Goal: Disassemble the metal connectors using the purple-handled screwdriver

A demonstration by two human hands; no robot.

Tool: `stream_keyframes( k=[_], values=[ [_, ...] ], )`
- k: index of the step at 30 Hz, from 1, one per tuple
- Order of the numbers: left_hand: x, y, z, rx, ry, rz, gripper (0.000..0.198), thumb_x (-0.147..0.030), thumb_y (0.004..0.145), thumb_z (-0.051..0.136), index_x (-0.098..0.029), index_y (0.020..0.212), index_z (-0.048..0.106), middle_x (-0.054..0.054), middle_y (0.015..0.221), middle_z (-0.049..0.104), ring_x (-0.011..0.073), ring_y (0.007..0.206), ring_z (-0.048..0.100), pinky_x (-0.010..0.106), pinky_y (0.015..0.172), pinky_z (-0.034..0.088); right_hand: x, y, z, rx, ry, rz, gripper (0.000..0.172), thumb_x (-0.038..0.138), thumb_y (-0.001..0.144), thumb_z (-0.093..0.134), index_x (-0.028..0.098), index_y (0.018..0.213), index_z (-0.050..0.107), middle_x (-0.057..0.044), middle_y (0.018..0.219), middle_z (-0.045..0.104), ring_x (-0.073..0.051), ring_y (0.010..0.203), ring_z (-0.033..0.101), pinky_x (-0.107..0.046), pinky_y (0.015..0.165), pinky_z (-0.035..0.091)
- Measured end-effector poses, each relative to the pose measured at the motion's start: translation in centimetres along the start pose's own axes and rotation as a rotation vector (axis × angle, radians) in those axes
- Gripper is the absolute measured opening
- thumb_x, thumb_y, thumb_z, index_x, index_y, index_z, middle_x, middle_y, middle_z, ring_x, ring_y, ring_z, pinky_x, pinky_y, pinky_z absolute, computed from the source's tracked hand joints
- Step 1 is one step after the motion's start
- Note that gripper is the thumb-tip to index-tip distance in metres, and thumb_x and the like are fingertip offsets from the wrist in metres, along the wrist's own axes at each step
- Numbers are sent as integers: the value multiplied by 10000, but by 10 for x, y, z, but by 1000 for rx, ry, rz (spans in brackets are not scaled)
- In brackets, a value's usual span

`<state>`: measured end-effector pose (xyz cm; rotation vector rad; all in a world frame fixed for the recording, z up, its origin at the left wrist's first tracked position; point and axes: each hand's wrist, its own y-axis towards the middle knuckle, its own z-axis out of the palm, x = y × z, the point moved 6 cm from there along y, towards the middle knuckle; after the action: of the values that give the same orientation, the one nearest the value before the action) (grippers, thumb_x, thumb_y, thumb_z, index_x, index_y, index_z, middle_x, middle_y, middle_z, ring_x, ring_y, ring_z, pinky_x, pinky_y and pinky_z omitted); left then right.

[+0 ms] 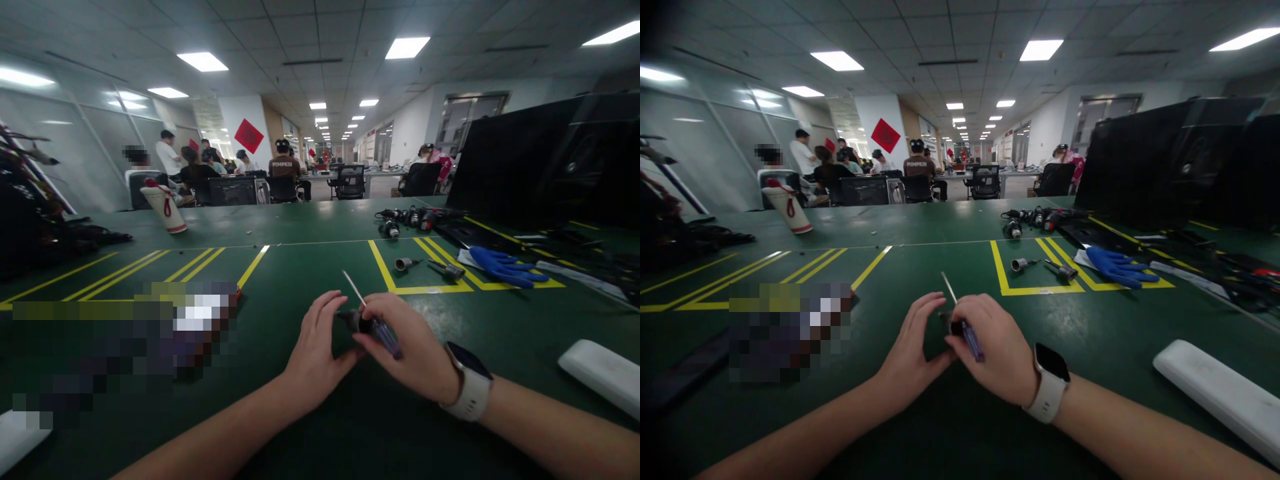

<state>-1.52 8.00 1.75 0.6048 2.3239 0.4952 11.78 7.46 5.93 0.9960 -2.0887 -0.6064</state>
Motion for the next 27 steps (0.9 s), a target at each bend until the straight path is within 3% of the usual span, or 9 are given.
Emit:
stream_keyframes(
  k=[2,7,12,15,27],
  values=[
    [5,1,-3,-26,20,-43,604,-249,746,619,-245,1268,315,100,1353,341,271,1269,321,483,1043,303,-16,7,-14,-114,-88,-8,162,155,775,557,202,906,476,-70,921,581,-215,862,543,-364,748,453],
    [12,3,-1,68,-28,-130,520,-290,800,563,-258,1271,346,91,1319,389,269,1214,400,481,1000,366,-78,15,-52,-335,-338,129,181,206,749,567,187,905,476,-85,884,555,-242,811,532,-367,682,443],
    [10,2,2,142,-64,-158,510,-288,802,562,-272,1270,361,77,1312,402,258,1149,460,464,948,415,-141,5,-74,-293,-598,382,207,201,708,558,183,901,485,-98,889,562,-259,817,524,-375,702,438],
    [10,1,4,157,-85,-165,496,-271,804,556,-264,1263,369,82,1288,424,250,1109,491,454,914,438,-162,-2,-77,-255,-656,442,206,179,686,546,173,886,499,-110,883,574,-271,798,523,-394,705,428],
    [6,2,5,199,-92,-165,448,-244,800,548,-238,1226,410,80,1247,452,240,1060,519,432,864,465,-188,-16,-65,-114,-678,507,231,89,639,528,157,860,528,-125,870,603,-286,820,545,-400,745,416]
  ],
)
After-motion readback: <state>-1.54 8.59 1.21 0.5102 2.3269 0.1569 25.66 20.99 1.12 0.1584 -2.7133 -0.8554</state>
